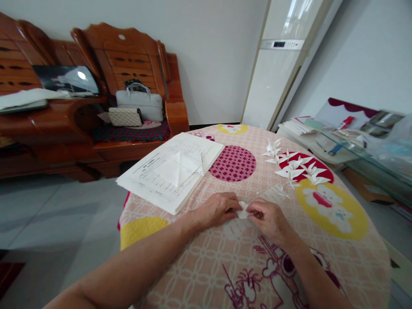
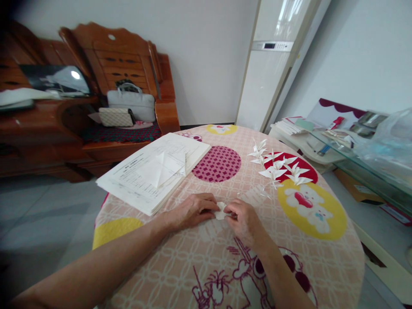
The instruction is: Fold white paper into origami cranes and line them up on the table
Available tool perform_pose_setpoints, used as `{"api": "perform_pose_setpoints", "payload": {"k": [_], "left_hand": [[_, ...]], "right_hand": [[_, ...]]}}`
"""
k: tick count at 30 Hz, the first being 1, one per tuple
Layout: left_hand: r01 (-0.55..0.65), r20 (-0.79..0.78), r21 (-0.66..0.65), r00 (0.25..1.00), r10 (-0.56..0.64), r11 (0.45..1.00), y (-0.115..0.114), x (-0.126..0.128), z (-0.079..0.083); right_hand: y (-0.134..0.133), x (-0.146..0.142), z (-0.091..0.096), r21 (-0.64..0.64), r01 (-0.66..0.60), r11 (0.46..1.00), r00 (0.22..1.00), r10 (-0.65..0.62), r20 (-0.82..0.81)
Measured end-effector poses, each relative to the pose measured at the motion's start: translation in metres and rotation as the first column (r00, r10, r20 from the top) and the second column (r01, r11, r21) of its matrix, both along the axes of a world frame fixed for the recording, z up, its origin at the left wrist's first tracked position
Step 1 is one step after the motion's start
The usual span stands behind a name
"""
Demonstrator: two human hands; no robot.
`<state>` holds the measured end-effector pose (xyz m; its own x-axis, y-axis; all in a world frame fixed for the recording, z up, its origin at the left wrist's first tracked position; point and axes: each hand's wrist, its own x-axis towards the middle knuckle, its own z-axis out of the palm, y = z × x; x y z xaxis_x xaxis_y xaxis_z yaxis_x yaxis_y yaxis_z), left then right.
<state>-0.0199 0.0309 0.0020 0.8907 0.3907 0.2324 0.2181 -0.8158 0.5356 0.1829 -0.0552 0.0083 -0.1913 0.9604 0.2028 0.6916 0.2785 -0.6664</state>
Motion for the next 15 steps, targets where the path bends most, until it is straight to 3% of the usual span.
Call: {"api": "perform_pose_setpoints", "payload": {"k": [7,15], "left_hand": [[-0.017,0.017,-0.024,1.000,0.018,1.000,0.0015,0.0006,-0.0020],[0.011,-0.025,0.117,1.000,-0.008,0.993,-0.0016,0.0004,-0.0045]], "right_hand": [[-0.0017,-0.0061,-0.0042,0.066,0.007,0.998,0.968,-0.023,0.249],[-0.0032,-0.0085,-0.0050,0.091,-0.044,0.995,0.935,0.009,0.356]]}}
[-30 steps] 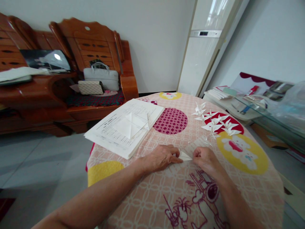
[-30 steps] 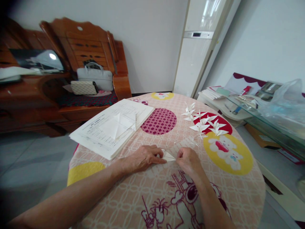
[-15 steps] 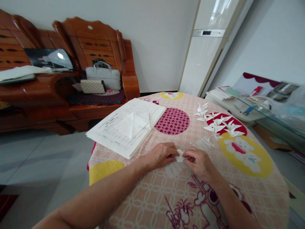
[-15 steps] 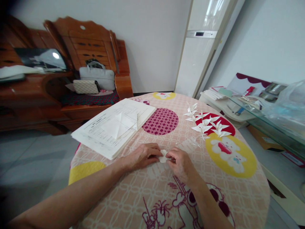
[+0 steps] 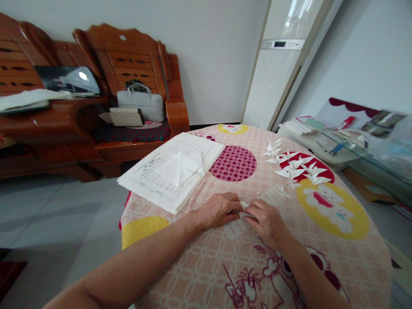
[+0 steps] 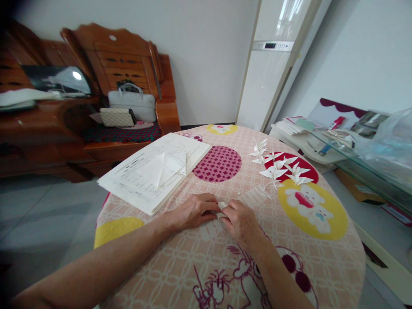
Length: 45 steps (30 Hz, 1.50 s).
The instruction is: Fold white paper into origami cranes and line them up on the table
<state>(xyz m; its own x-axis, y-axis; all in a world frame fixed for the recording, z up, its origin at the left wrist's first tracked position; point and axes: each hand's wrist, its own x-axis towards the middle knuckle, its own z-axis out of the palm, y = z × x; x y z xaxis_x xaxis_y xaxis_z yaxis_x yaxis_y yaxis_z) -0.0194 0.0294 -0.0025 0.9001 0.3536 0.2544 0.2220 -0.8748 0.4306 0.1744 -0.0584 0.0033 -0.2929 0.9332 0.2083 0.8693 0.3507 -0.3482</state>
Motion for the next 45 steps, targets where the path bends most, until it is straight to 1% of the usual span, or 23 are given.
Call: {"api": "perform_pose_setpoints", "payload": {"k": [5,10,15,18,22,26,30,34,37,41,45], "left_hand": [[0.027,-0.027,0.127,0.999,-0.024,0.992,-0.0014,-0.0002,-0.0004],[0.051,-0.064,0.254,0.997,-0.036,0.966,-0.0040,0.0019,0.0016],[0.059,-0.064,0.320,0.997,-0.040,0.946,-0.0053,0.0043,0.0002],[0.069,-0.060,0.332,0.997,-0.052,0.941,-0.0047,0.0045,0.0006],[0.088,-0.060,0.318,0.996,-0.073,0.944,-0.0040,0.0038,0.0025],[0.073,-0.062,0.313,0.996,-0.056,0.947,-0.0059,0.0045,0.0018],[0.045,-0.067,0.347,0.997,-0.023,0.937,-0.0086,0.0064,-0.0002],[0.065,-0.068,0.366,0.997,-0.043,0.929,-0.0077,0.0060,-0.0005],[0.084,-0.069,0.359,0.996,-0.063,0.930,-0.0054,0.0041,0.0009],[0.097,-0.057,0.316,0.995,-0.083,0.944,-0.0032,0.0021,0.0033],[0.085,-0.070,0.308,0.995,-0.066,0.948,-0.0033,0.0021,0.0035]], "right_hand": [[-0.0003,0.0021,0.0006,0.001,-0.015,1.000,0.997,0.015,-0.078],[-0.0001,0.0029,-0.0006,0.006,-0.015,1.000,0.996,0.015,-0.083],[0.0017,0.0029,-0.0021,0.002,-0.012,1.000,0.993,0.012,-0.115],[0.0020,0.0030,-0.0018,-0.013,-0.009,1.000,0.993,0.007,-0.121],[0.0014,0.0033,-0.0011,-0.013,-0.014,1.000,0.993,0.012,-0.116],[0.0011,0.0038,-0.0014,-0.012,-0.013,1.000,0.991,0.011,-0.134],[0.0021,0.0044,-0.0025,-0.012,-0.012,1.000,0.989,0.010,-0.144],[0.0030,0.0049,-0.0027,-0.020,-0.008,1.000,0.990,0.005,-0.140],[0.0027,0.0047,-0.0018,-0.016,-0.009,1.000,0.991,0.006,-0.137],[0.0020,0.0040,-0.0003,-0.007,-0.012,1.000,0.992,0.011,-0.127],[0.0022,0.0039,-0.0007,-0.001,-0.015,1.000,0.990,0.015,-0.140]]}}
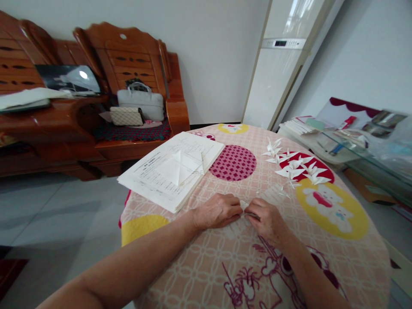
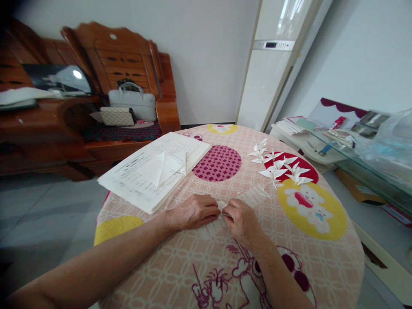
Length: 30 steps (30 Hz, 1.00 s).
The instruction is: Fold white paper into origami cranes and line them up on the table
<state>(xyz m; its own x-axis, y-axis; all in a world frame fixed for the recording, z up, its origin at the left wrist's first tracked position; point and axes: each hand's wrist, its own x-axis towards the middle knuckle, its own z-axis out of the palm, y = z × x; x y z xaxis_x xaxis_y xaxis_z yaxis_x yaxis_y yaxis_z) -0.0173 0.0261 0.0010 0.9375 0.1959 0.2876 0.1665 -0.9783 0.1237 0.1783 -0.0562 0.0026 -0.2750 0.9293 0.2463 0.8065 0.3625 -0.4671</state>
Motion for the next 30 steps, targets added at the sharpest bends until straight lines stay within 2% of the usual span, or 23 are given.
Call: {"api": "perform_pose_setpoints", "payload": {"k": [5,14,19,24,30], "left_hand": [[0.026,-0.002,0.072,1.000,-0.026,0.997,-0.0008,0.0010,-0.0015],[0.069,-0.001,0.048,0.998,-0.069,0.996,0.0022,0.0006,0.0021],[0.075,-0.004,0.103,0.997,-0.075,0.992,0.0017,0.0000,0.0026],[0.080,-0.005,0.173,0.997,-0.080,0.982,-0.0020,-0.0009,-0.0005],[0.072,0.008,0.192,0.997,-0.075,0.979,-0.0030,-0.0010,-0.0049]], "right_hand": [[0.0002,0.0005,-0.0001,-0.017,0.001,1.000,1.000,-0.002,-0.023],[0.0003,0.0012,0.0003,-0.013,0.004,1.000,0.999,-0.005,-0.041],[0.0014,0.0029,-0.0036,-0.008,0.012,1.000,0.999,-0.013,-0.047],[0.0020,0.0040,-0.0047,0.013,0.000,1.000,0.997,0.001,-0.081],[0.0001,0.0028,-0.0012,-0.016,0.008,1.000,0.998,-0.009,-0.061]]}}
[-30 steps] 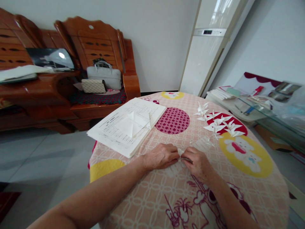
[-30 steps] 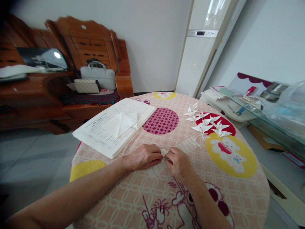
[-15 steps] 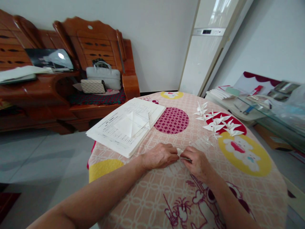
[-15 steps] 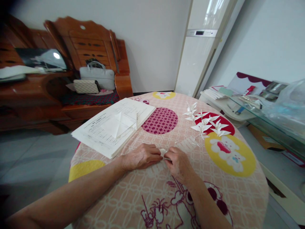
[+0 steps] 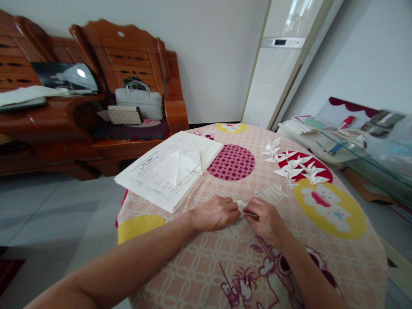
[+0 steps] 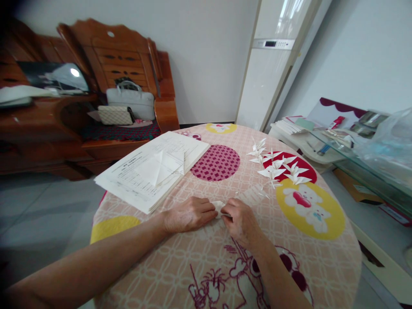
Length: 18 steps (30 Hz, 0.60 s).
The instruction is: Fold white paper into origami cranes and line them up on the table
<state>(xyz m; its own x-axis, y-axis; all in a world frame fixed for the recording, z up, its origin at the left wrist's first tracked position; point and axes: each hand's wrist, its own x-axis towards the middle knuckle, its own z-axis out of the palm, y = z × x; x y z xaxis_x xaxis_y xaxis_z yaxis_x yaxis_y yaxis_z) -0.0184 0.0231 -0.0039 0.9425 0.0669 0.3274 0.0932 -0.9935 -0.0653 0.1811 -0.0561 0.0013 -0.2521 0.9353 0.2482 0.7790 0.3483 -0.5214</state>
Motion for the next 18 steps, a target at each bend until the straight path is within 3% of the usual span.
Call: {"api": "perform_pose_setpoints", "payload": {"k": [9,18], "left_hand": [[-0.047,-0.015,-0.052,0.999,0.046,0.998,0.0014,0.0007,0.0045],[-0.026,-0.062,-0.028,0.998,0.024,0.999,0.0018,-0.0018,0.0054]], "right_hand": [[-0.0019,-0.0025,-0.0040,0.113,-0.094,0.989,0.970,0.065,0.233],[-0.0012,-0.0013,-0.0031,0.115,-0.087,0.990,0.968,0.057,0.243]]}}
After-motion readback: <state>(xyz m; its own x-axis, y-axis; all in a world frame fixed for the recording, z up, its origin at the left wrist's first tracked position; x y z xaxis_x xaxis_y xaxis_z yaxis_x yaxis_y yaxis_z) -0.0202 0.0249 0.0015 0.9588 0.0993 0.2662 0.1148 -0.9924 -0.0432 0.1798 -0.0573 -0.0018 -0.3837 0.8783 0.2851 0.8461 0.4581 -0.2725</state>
